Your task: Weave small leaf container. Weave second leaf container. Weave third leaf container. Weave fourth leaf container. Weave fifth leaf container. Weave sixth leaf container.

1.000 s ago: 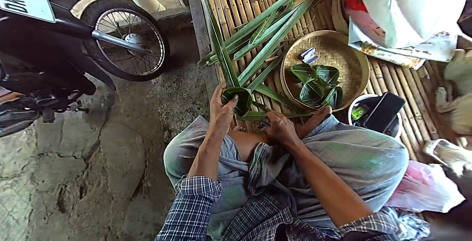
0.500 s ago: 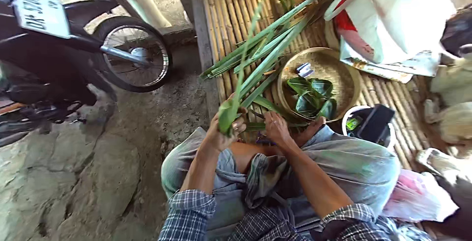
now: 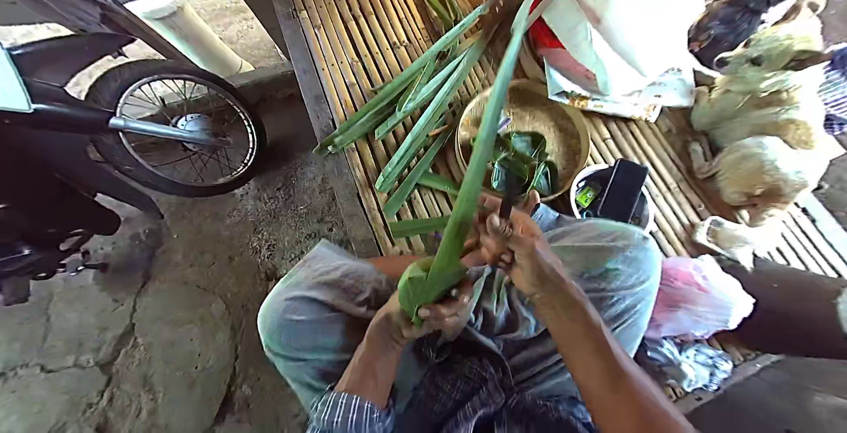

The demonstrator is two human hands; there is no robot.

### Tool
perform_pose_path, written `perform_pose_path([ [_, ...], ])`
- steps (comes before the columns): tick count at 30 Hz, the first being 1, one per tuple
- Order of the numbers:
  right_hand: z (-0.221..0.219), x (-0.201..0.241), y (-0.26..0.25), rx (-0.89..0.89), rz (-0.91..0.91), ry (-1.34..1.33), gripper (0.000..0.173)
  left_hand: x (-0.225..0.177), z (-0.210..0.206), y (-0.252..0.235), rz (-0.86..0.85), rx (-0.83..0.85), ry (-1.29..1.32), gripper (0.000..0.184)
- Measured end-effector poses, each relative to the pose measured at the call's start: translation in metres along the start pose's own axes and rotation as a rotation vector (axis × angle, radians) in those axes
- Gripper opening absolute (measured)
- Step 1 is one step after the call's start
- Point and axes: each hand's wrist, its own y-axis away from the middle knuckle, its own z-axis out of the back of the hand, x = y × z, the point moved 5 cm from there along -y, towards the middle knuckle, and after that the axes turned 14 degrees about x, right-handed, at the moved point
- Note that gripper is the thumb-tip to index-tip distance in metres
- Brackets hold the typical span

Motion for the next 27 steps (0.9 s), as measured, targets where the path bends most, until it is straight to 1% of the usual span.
perform_pose_path([
  [1,-0.004,0.004,0.001,-0.019,-0.009,-0.004,0.034,0.007,-0.001,-0.003,0.026,0.013,0.016,0.05],
  [3,-0.012,0.011,0.002,-0.029,0.04,-0.011,0.035,0.014,-0.001,-0.005,0.026,0.022,0.056,0.044],
  [5,-0.016,0.019,0.003,-0.047,0.117,-0.008,0.034,0.012,0.001,-0.004,-0.001,-0.027,-0.019,0.041],
  [6,-0.017,0.023,0.005,-0.075,0.148,0.01,0.03,0.008,0.0,-0.003,-0.01,-0.103,-0.121,0.043],
  [8,-0.018,0.031,0.01,-0.178,0.189,0.065,0.021,-0.002,-0.003,0.0,-0.038,-0.317,-0.326,0.055],
  [9,-0.016,0.034,0.013,-0.234,0.201,0.109,0.019,-0.008,-0.006,0.0,-0.078,-0.391,-0.414,0.059],
  [11,-0.011,0.036,0.016,-0.325,0.23,0.157,0.02,-0.018,-0.011,0.0,-0.145,-0.456,-0.599,0.063],
  [13,-0.004,0.037,0.016,-0.4,0.27,0.145,0.02,-0.021,-0.017,0.001,-0.178,-0.447,-0.689,0.068],
  [15,-0.003,0.038,0.018,-0.429,0.273,0.142,0.018,-0.021,-0.025,-0.002,-0.215,-0.517,-0.797,0.081],
  [16,-0.004,0.04,0.019,-0.429,0.264,0.145,0.017,-0.021,-0.029,-0.004,-0.231,-0.561,-0.846,0.084],
  [18,-0.006,0.042,0.022,-0.389,0.22,0.225,0.017,-0.022,-0.035,-0.006,-0.276,-0.625,-0.902,0.082],
  [19,-0.006,0.044,0.024,-0.337,0.174,0.314,0.021,-0.023,-0.037,-0.006,-0.295,-0.633,-0.907,0.08],
  [22,-0.006,0.05,0.041,-0.18,0.024,0.528,0.043,-0.033,-0.04,0.0,-0.292,-0.653,-0.915,0.081],
  [23,-0.005,0.05,0.047,-0.125,-0.014,0.518,0.048,-0.036,-0.041,0.003,-0.269,-0.659,-0.917,0.083],
  [25,-0.003,0.046,0.059,0.012,-0.088,0.397,0.05,-0.042,-0.043,0.008,-0.211,-0.667,-0.928,0.085],
  [26,-0.005,0.042,0.064,0.09,-0.124,0.328,0.047,-0.044,-0.044,0.009,-0.181,-0.662,-0.933,0.086],
  [27,-0.007,0.038,0.068,0.172,-0.16,0.26,0.04,-0.045,-0.045,0.009,-0.151,-0.645,-0.933,0.087],
])
